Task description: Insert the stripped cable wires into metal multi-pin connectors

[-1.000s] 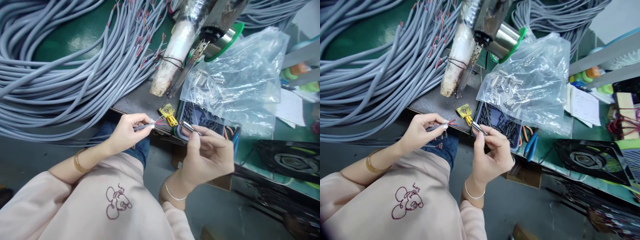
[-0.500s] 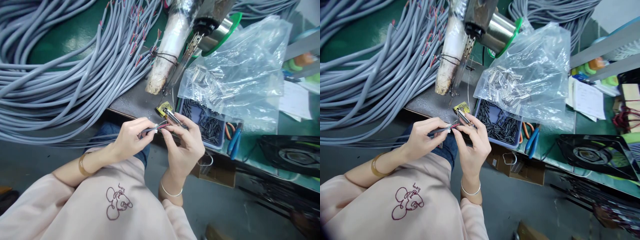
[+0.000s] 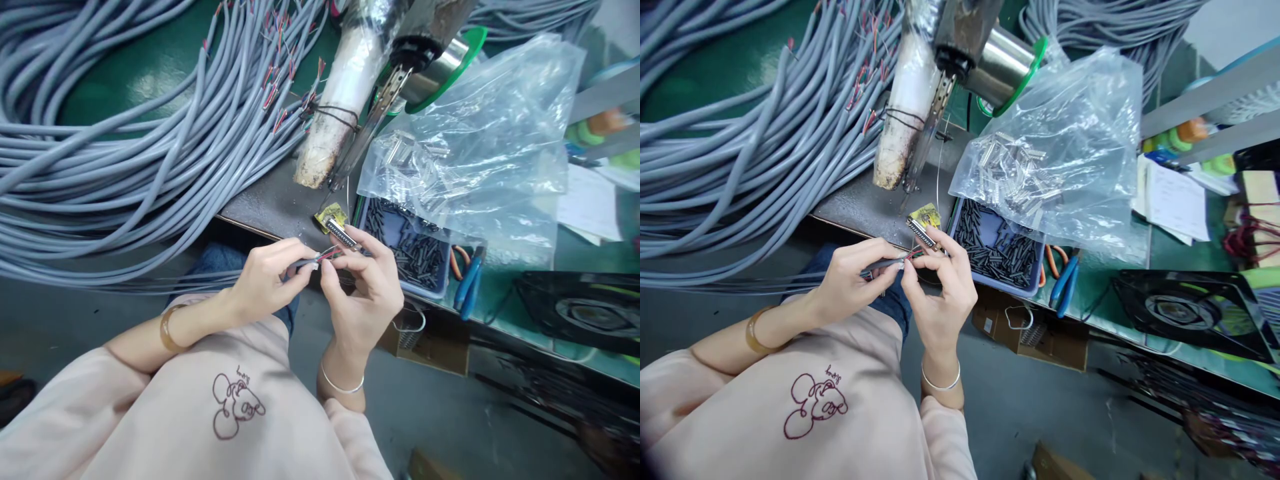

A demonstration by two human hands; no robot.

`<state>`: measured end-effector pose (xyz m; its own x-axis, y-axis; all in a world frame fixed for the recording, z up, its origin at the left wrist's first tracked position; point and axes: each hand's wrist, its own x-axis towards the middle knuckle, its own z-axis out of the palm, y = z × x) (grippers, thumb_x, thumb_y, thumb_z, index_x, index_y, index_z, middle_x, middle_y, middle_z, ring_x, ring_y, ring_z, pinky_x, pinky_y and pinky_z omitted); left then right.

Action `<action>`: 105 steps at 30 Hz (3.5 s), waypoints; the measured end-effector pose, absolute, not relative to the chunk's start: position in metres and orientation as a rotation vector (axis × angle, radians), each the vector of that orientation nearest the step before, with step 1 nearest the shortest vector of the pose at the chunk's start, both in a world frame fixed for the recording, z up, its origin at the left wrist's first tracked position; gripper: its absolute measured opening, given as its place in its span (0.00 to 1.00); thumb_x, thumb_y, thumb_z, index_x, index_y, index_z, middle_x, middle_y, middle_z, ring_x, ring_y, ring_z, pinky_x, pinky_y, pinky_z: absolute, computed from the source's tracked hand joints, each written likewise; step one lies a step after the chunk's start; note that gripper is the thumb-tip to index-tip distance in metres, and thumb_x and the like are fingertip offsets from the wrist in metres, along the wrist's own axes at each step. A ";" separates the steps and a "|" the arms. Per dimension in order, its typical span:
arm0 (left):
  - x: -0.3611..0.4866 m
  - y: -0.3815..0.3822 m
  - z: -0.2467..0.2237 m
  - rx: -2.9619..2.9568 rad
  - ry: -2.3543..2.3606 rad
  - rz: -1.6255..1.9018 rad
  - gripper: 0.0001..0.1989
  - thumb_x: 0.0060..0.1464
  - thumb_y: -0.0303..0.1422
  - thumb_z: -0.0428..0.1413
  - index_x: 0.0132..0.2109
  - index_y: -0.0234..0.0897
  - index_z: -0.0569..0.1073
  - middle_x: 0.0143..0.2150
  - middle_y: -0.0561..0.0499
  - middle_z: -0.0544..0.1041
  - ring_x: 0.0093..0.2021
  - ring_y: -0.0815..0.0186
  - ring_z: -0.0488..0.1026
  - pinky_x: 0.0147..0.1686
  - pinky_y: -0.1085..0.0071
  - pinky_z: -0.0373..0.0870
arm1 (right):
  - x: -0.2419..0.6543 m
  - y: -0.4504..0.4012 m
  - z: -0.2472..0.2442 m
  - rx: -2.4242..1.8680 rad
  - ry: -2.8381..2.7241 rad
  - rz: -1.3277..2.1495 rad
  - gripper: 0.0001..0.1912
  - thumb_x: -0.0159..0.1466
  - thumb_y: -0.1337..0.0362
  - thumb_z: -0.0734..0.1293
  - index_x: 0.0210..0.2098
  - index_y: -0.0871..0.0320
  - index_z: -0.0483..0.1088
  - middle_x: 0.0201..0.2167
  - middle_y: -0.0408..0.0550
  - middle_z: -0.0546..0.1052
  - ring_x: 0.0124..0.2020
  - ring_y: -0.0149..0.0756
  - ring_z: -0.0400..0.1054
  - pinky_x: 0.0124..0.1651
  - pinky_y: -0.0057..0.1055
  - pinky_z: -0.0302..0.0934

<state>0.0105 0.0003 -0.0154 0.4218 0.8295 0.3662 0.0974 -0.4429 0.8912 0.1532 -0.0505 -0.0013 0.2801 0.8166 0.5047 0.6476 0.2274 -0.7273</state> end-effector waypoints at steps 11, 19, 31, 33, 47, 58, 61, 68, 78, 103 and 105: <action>0.010 0.000 -0.014 1.693 0.838 1.049 0.05 0.61 0.26 0.56 0.39 0.33 0.78 0.33 0.49 0.79 0.31 0.70 0.74 0.31 0.75 0.71 | 0.152 -0.050 -0.002 -1.507 -1.405 0.113 0.04 0.63 0.69 0.73 0.36 0.54 0.77 0.49 0.49 0.80 0.47 0.41 0.81 0.49 0.42 0.81; 0.008 -0.002 -0.022 1.885 0.789 1.159 0.07 0.64 0.25 0.54 0.43 0.33 0.78 0.35 0.48 0.81 0.33 0.68 0.76 0.35 0.72 0.73 | 0.152 -0.051 0.000 -1.534 -1.414 0.155 0.02 0.63 0.67 0.73 0.35 0.55 0.77 0.50 0.49 0.80 0.48 0.42 0.81 0.50 0.44 0.81; 0.010 0.004 -0.010 1.166 0.763 0.832 0.09 0.56 0.30 0.59 0.45 0.33 0.79 0.32 0.51 0.79 0.23 0.74 0.67 0.22 0.77 0.65 | 0.150 -0.051 -0.004 -1.465 -1.451 0.091 0.05 0.62 0.71 0.72 0.35 0.54 0.75 0.52 0.49 0.79 0.51 0.42 0.80 0.49 0.42 0.80; 0.010 0.007 -0.008 1.001 0.707 0.732 0.09 0.53 0.32 0.62 0.42 0.33 0.79 0.28 0.53 0.76 0.21 0.76 0.62 0.20 0.78 0.61 | 0.149 -0.052 -0.006 -1.442 -1.479 0.060 0.06 0.62 0.71 0.72 0.36 0.54 0.75 0.51 0.49 0.79 0.52 0.42 0.79 0.49 0.43 0.80; 0.002 0.022 -0.006 0.846 0.747 0.867 0.08 0.45 0.27 0.64 0.31 0.35 0.70 0.22 0.59 0.70 0.18 0.80 0.59 0.18 0.81 0.56 | 0.161 -0.051 -0.014 -1.405 -1.512 -0.360 0.08 0.62 0.73 0.74 0.36 0.56 0.74 0.40 0.46 0.85 0.38 0.34 0.82 0.39 0.29 0.76; 0.007 0.029 -0.006 0.830 0.747 0.913 0.10 0.43 0.27 0.66 0.30 0.35 0.71 0.24 0.58 0.71 0.20 0.80 0.60 0.20 0.81 0.60 | 0.157 -0.046 -0.016 -1.411 -1.526 0.064 0.05 0.66 0.71 0.69 0.38 0.55 0.72 0.47 0.49 0.84 0.49 0.40 0.81 0.49 0.39 0.79; 0.008 0.029 -0.007 0.819 0.766 0.907 0.10 0.42 0.27 0.66 0.30 0.34 0.72 0.26 0.56 0.73 0.23 0.78 0.65 0.25 0.81 0.65 | 0.157 -0.046 -0.017 -1.410 -1.511 0.114 0.05 0.65 0.71 0.69 0.36 0.56 0.71 0.48 0.50 0.83 0.51 0.40 0.80 0.50 0.40 0.79; 0.007 0.030 -0.007 0.798 0.778 0.922 0.10 0.41 0.27 0.66 0.30 0.34 0.71 0.26 0.57 0.72 0.23 0.78 0.64 0.25 0.82 0.64 | 0.162 -0.045 -0.007 -1.412 -1.586 0.037 0.07 0.62 0.74 0.73 0.35 0.55 0.74 0.48 0.47 0.84 0.49 0.37 0.81 0.49 0.35 0.79; 0.008 0.028 -0.004 0.837 0.804 0.851 0.10 0.41 0.28 0.66 0.30 0.34 0.72 0.26 0.55 0.73 0.24 0.77 0.65 0.24 0.81 0.63 | 0.161 -0.046 -0.009 -1.361 -1.520 0.051 0.08 0.63 0.73 0.73 0.39 0.54 0.76 0.47 0.46 0.83 0.48 0.38 0.81 0.49 0.36 0.79; 0.018 0.032 -0.001 0.868 0.831 1.002 0.10 0.45 0.27 0.64 0.29 0.36 0.68 0.24 0.58 0.72 0.17 0.80 0.62 0.17 0.82 0.59 | 0.158 -0.040 -0.020 -1.362 -1.477 0.128 0.06 0.64 0.72 0.70 0.36 0.55 0.72 0.48 0.48 0.83 0.49 0.39 0.80 0.48 0.38 0.78; 0.018 0.032 0.000 0.876 0.853 1.006 0.10 0.45 0.27 0.64 0.28 0.36 0.68 0.23 0.58 0.71 0.17 0.80 0.61 0.17 0.82 0.58 | 0.158 -0.039 -0.020 -1.363 -1.492 0.110 0.06 0.64 0.72 0.70 0.36 0.55 0.72 0.47 0.48 0.83 0.48 0.39 0.81 0.48 0.38 0.78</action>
<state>0.0183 0.0323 0.0002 0.2971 0.9373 -0.1824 -0.3335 0.2809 0.8999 0.1582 -0.0388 -0.0196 0.2143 0.7628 0.6101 0.6647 0.3437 -0.6633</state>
